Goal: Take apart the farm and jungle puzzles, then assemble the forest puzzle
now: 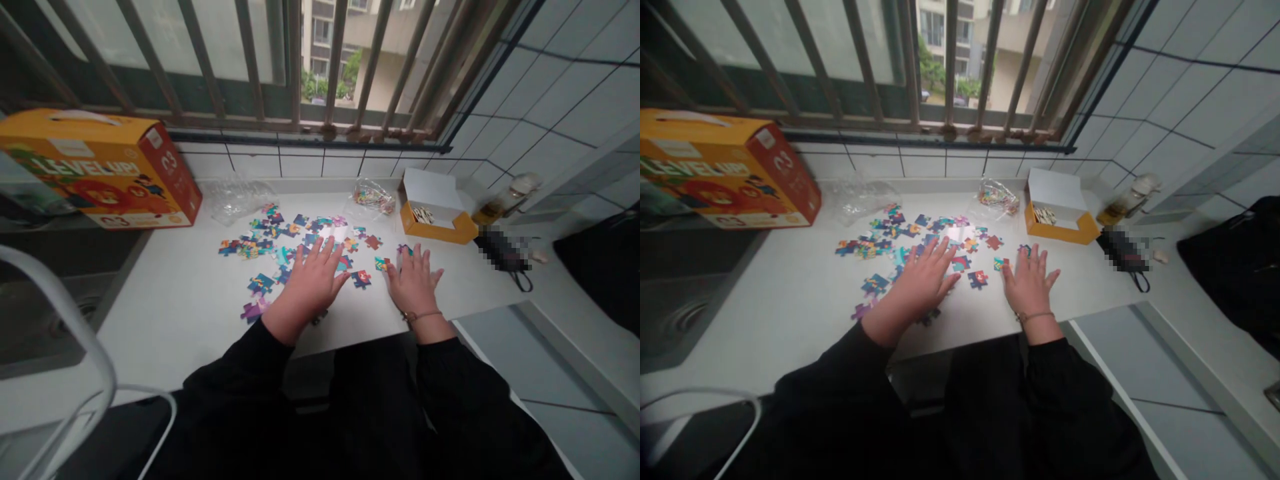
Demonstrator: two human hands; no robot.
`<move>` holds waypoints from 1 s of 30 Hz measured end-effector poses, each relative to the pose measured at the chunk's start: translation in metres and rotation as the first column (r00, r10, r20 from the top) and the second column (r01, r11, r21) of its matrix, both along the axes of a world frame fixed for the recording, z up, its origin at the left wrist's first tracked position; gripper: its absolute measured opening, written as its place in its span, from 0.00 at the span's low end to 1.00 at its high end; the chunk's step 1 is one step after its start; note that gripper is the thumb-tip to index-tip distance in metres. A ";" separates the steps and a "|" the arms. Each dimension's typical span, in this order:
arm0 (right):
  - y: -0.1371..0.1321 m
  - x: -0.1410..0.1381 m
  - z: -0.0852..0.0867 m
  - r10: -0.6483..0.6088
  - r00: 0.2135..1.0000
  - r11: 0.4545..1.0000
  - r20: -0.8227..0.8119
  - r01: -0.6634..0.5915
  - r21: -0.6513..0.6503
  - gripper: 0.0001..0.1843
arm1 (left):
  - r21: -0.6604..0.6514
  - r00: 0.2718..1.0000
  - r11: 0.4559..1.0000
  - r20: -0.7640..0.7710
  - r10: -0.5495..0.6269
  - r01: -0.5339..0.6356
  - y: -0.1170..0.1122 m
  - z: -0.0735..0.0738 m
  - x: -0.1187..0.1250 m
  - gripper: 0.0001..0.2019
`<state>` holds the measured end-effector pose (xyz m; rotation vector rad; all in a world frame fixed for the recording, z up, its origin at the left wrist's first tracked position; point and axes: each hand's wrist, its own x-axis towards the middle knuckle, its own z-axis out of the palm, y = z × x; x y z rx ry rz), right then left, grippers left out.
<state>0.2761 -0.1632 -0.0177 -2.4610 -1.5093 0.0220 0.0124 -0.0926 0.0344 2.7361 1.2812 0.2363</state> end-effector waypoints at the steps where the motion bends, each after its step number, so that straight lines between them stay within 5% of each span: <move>1: -0.004 -0.009 -0.001 0.032 0.999 0.999 0.021 -0.033 0.043 0.44 | -0.008 0.999 0.999 -0.022 0.042 -0.043 -0.002 -0.001 -0.011 0.36; 5: -0.018 -0.074 -0.006 0.319 0.946 0.941 0.057 -0.323 0.101 0.42 | -0.052 0.959 0.962 -0.111 0.261 -0.268 0.015 -0.015 -0.060 0.38; 8: -0.024 -0.132 -0.002 0.607 0.794 0.793 0.047 -0.608 0.037 0.43 | -0.016 0.915 0.918 -0.095 0.392 -0.395 0.043 -0.023 -0.097 0.39; 12: -0.024 -0.174 0.005 0.747 0.663 0.664 -0.038 -0.747 0.017 0.44 | -0.079 0.866 0.865 -0.123 0.485 -0.496 0.065 -0.030 -0.133 0.40; 18: -0.021 -0.172 0.004 0.689 0.715 0.721 -0.118 -0.692 0.019 0.40 | -0.039 0.855 0.863 -0.170 0.491 -0.503 0.046 -0.035 -0.144 0.37; 25: -0.023 -0.174 0.006 0.654 0.744 0.752 -0.134 -0.659 0.014 0.37 | 0.112 0.848 0.858 -0.135 0.512 -0.501 0.012 -0.023 -0.155 0.32; 30: -0.022 -0.175 0.004 0.600 0.790 0.797 -0.127 -0.603 0.017 0.36 | 0.159 0.812 0.811 -0.074 0.579 -0.563 0.001 -0.024 -0.172 0.27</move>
